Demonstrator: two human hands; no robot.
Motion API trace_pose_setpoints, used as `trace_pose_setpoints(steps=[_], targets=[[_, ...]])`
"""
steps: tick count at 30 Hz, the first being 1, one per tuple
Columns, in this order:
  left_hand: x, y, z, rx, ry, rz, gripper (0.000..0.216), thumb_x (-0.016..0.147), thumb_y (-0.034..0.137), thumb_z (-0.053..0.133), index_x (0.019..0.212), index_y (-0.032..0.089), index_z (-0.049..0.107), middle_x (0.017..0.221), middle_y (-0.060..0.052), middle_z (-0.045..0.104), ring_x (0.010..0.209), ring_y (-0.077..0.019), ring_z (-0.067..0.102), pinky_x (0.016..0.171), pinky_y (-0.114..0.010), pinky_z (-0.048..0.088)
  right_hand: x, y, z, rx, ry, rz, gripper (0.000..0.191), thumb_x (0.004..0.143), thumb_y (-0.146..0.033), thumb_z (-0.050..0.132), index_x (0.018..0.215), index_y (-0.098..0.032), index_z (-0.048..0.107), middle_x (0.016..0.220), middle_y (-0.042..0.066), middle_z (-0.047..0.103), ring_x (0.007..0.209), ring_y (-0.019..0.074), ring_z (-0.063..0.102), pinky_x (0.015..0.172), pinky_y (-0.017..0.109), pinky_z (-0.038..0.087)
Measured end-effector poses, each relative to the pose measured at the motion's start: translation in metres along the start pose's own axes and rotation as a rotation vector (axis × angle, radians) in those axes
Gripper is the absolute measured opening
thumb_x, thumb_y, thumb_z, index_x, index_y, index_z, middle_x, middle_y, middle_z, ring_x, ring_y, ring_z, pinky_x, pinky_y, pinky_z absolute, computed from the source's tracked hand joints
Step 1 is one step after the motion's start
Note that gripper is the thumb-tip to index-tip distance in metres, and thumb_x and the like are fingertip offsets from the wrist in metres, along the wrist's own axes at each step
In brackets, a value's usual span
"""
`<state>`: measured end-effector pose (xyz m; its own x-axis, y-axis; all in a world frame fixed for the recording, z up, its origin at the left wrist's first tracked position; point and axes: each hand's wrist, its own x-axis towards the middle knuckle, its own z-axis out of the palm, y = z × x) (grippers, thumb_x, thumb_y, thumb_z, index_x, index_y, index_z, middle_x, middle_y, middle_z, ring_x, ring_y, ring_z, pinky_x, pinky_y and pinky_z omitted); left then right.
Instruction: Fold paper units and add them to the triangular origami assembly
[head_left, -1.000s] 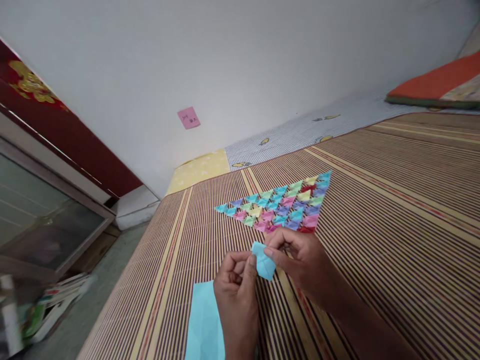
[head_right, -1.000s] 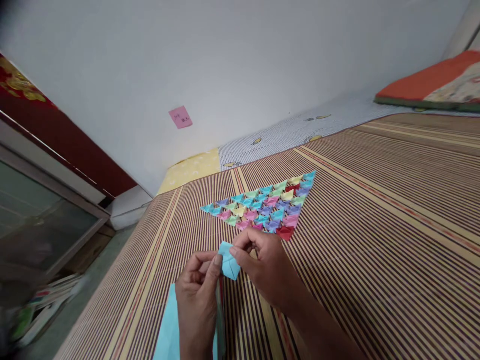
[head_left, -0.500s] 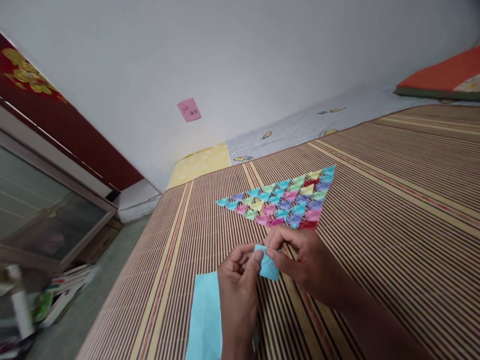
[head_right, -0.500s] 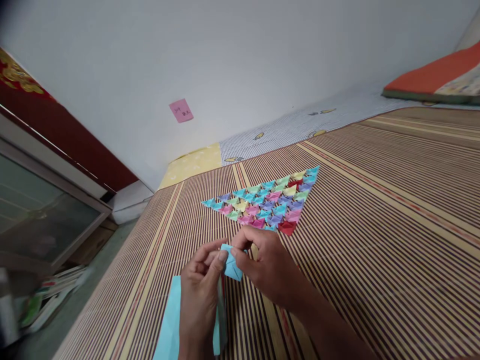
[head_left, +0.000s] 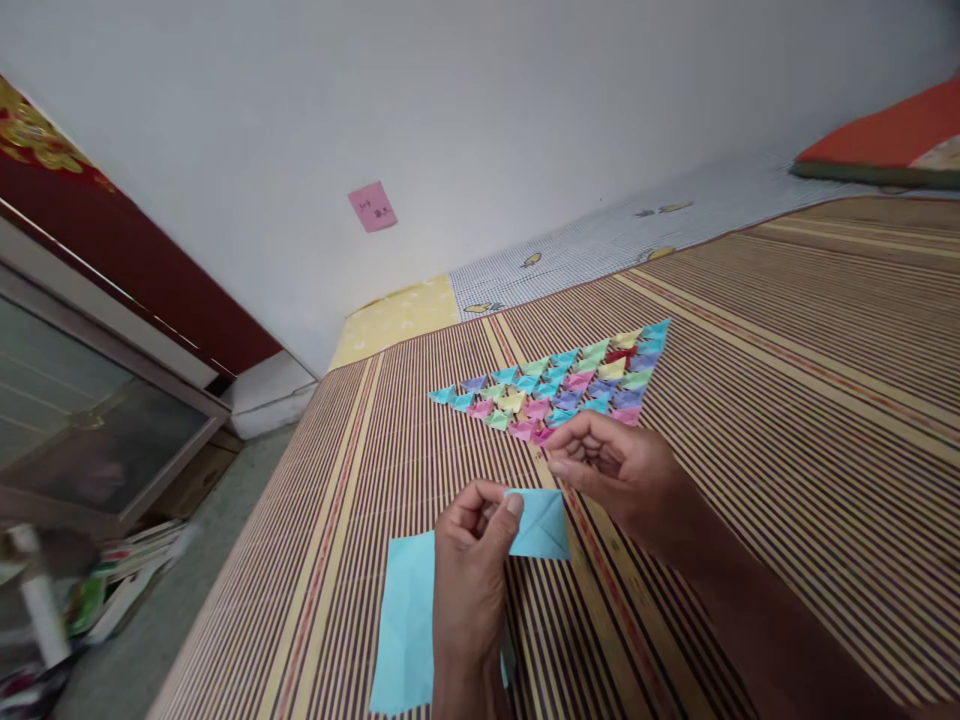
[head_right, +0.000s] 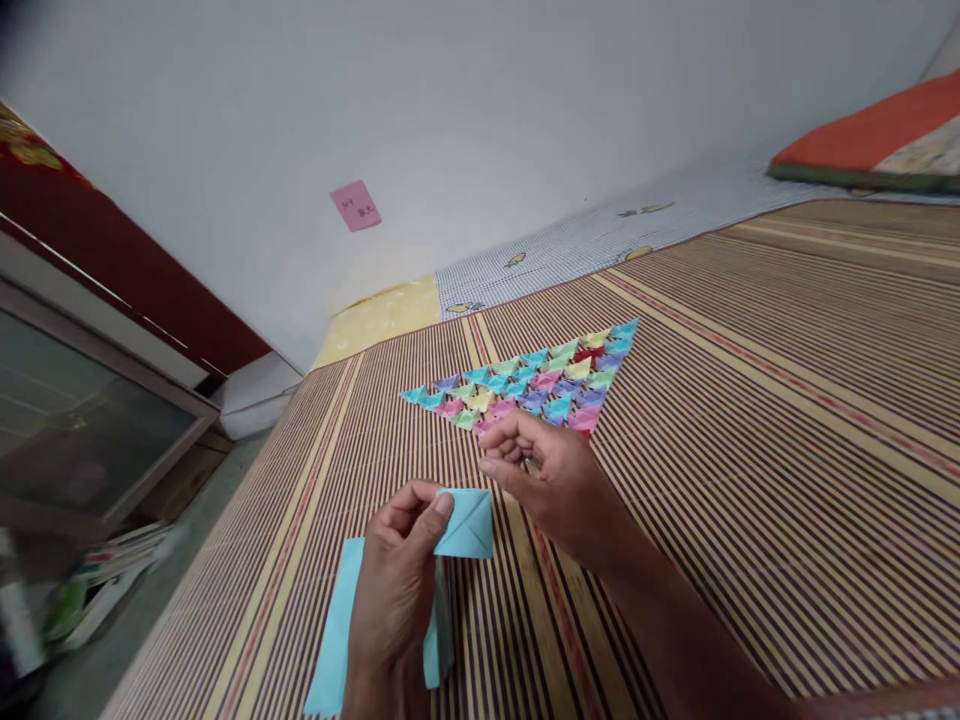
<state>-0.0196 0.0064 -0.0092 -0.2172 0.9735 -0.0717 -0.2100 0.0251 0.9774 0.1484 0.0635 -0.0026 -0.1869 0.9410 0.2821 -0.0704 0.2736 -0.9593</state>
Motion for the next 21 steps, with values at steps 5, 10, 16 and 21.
trace_pose_setpoints(steps=[5,10,16,21], targets=[[0.002,-0.001,0.009,-0.125,0.199,0.084,0.026,0.075,0.034,0.084,0.079,0.017,0.065,0.071,0.002,0.061,0.066,-0.0104,0.056,0.064,-0.022,0.044,-0.002,0.005,0.010,0.132,-0.190,0.142,0.027,0.087,-0.044,0.068,0.087,-0.017,0.069,0.075,0.001,0.066,0.068,0.0151,0.059,0.062,0.026,0.047],[0.004,-0.002,0.021,-0.342,0.282,0.067,0.032,0.064,0.034,0.090,0.075,0.018,0.064,0.068,0.002,0.065,0.064,-0.0118,0.060,0.066,-0.024,0.050,-0.008,0.009,0.034,0.161,-0.208,0.182,0.015,0.080,-0.029,0.074,0.077,-0.016,0.066,0.068,-0.003,0.057,0.063,0.0123,0.050,0.057,0.024,0.039],[0.004,-0.002,0.018,-0.379,0.173,-0.053,0.031,0.059,0.027,0.093,0.072,0.016,0.067,0.060,0.003,0.063,0.056,-0.0084,0.056,0.054,-0.017,0.042,-0.006,0.013,0.033,0.251,-0.044,0.150,0.018,0.081,-0.032,0.074,0.074,-0.017,0.065,0.066,-0.002,0.059,0.063,0.0145,0.054,0.058,0.026,0.044],[0.005,0.000,0.019,-0.541,0.157,-0.123,0.030,0.053,0.019,0.095,0.071,0.016,0.071,0.069,0.000,0.071,0.065,-0.0100,0.065,0.067,-0.020,0.054,-0.007,0.010,0.035,0.254,-0.044,0.109,0.022,0.086,-0.037,0.071,0.075,-0.018,0.067,0.068,0.000,0.065,0.062,0.0144,0.057,0.058,0.025,0.046]])
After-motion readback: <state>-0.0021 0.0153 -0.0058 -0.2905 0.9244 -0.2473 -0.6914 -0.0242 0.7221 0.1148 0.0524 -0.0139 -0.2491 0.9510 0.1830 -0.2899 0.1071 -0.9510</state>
